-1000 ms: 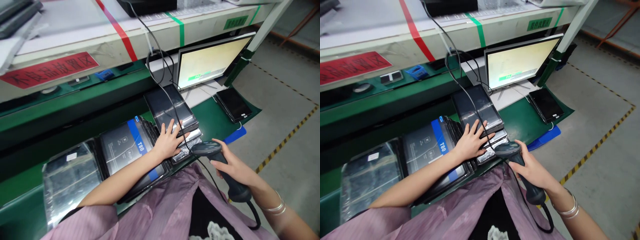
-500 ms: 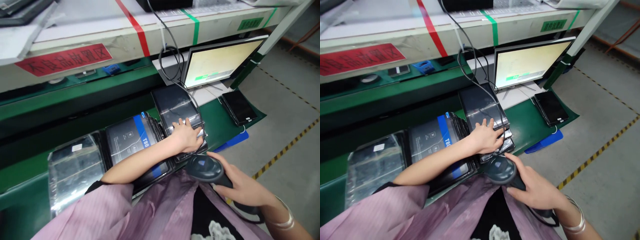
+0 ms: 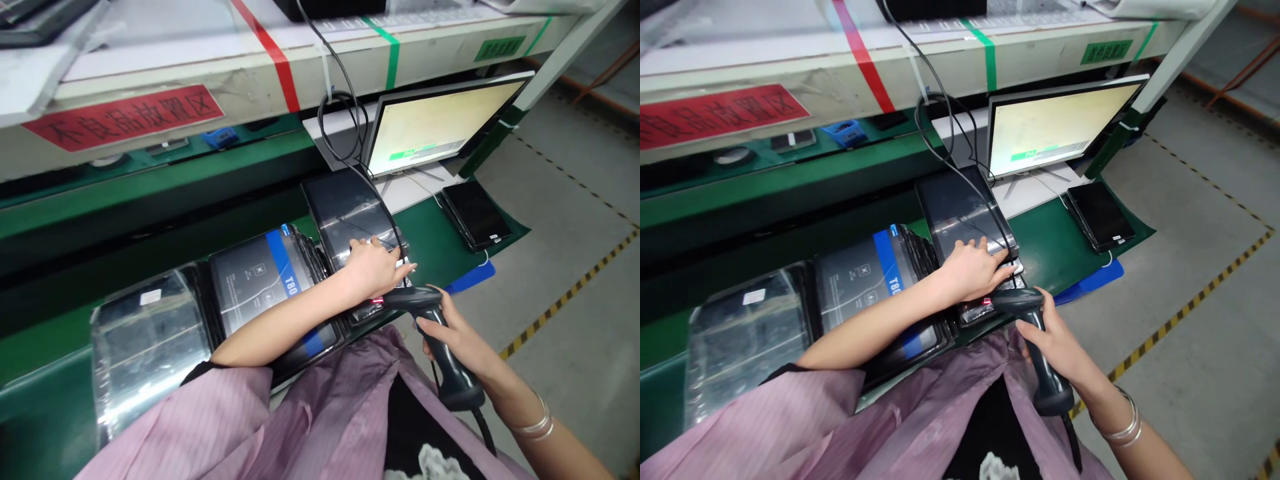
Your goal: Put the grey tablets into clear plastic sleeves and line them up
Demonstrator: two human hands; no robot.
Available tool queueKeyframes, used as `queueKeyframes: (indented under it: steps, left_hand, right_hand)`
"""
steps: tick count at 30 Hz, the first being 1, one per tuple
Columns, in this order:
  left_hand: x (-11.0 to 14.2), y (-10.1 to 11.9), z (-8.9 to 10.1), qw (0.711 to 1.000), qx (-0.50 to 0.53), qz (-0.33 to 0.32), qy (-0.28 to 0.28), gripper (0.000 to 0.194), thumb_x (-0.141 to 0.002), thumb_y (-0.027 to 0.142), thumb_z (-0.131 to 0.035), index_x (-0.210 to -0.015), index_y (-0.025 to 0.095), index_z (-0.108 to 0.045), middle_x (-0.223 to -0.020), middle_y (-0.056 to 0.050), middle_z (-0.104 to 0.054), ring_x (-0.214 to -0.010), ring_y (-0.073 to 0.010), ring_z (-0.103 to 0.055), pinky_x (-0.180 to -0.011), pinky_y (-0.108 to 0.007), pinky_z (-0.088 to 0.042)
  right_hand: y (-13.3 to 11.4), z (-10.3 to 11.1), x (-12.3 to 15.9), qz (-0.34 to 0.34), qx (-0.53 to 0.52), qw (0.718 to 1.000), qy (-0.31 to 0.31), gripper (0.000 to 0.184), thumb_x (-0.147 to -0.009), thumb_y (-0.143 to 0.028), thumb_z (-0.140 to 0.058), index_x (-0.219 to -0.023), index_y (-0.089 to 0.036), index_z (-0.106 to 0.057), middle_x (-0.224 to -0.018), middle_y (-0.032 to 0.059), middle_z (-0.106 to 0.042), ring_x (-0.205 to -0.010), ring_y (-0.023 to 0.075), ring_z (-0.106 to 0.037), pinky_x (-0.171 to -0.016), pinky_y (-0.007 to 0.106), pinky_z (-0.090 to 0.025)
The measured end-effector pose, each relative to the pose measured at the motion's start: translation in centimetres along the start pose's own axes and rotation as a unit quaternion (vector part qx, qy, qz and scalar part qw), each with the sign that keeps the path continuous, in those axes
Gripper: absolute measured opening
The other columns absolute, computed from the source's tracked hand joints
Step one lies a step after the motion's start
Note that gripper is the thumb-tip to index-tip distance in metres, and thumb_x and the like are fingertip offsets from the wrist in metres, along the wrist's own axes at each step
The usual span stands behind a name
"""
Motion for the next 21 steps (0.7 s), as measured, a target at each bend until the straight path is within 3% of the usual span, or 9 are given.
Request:
queueKeyframes:
  steps: [6,12,21]
  left_hand:
    - [-0.08,0.03,-0.22,0.999,-0.036,-0.018,0.017,0.055,-0.098,0.051,-0.018,-0.15,0.038,-0.027,-0.124,-0.026,-0.06,-0.1,-0.0416,-0.066,-0.081,-0.054,-0.047]
    - [-0.11,0.24,-0.21,0.998,-0.058,-0.026,0.029,0.055,-0.098,0.051,-0.016,-0.151,0.039,-0.023,-0.12,-0.027,-0.061,-0.098,-0.0403,-0.067,-0.078,-0.051,-0.049]
    - [-0.19,0.19,-0.26,0.997,-0.065,-0.028,0.027,0.054,-0.099,0.048,-0.016,-0.151,0.04,-0.02,-0.12,-0.026,-0.062,-0.094,-0.0395,-0.068,-0.077,-0.051,-0.049]
  right_hand:
    - [-0.2,-0.31,0.13,0.008,-0.032,0.999,0.003,0.08,-0.079,-0.049,-0.067,-0.139,-0.031,-0.017,-0.068,-0.0068,-0.056,-0.054,0.0155,-0.059,-0.051,0.027,-0.05]
    - [-0.21,-0.32,0.33,0.005,-0.034,0.999,0.011,0.079,-0.08,-0.048,-0.065,-0.14,-0.029,-0.017,-0.061,-0.0078,-0.055,-0.052,0.0159,-0.058,-0.051,0.027,-0.049]
    - [-0.19,-0.14,0.63,0.0,-0.031,0.999,0.021,0.078,-0.078,-0.046,-0.066,-0.138,-0.029,-0.02,-0.07,-0.0067,-0.054,-0.053,0.0155,-0.059,-0.049,0.028,-0.049]
Point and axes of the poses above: each hand's wrist, its own x-axis away from the middle knuckle, its own z-axis out of the back of the hand, y = z × x, the point moved 9 cm from there along -x, towards the middle knuckle
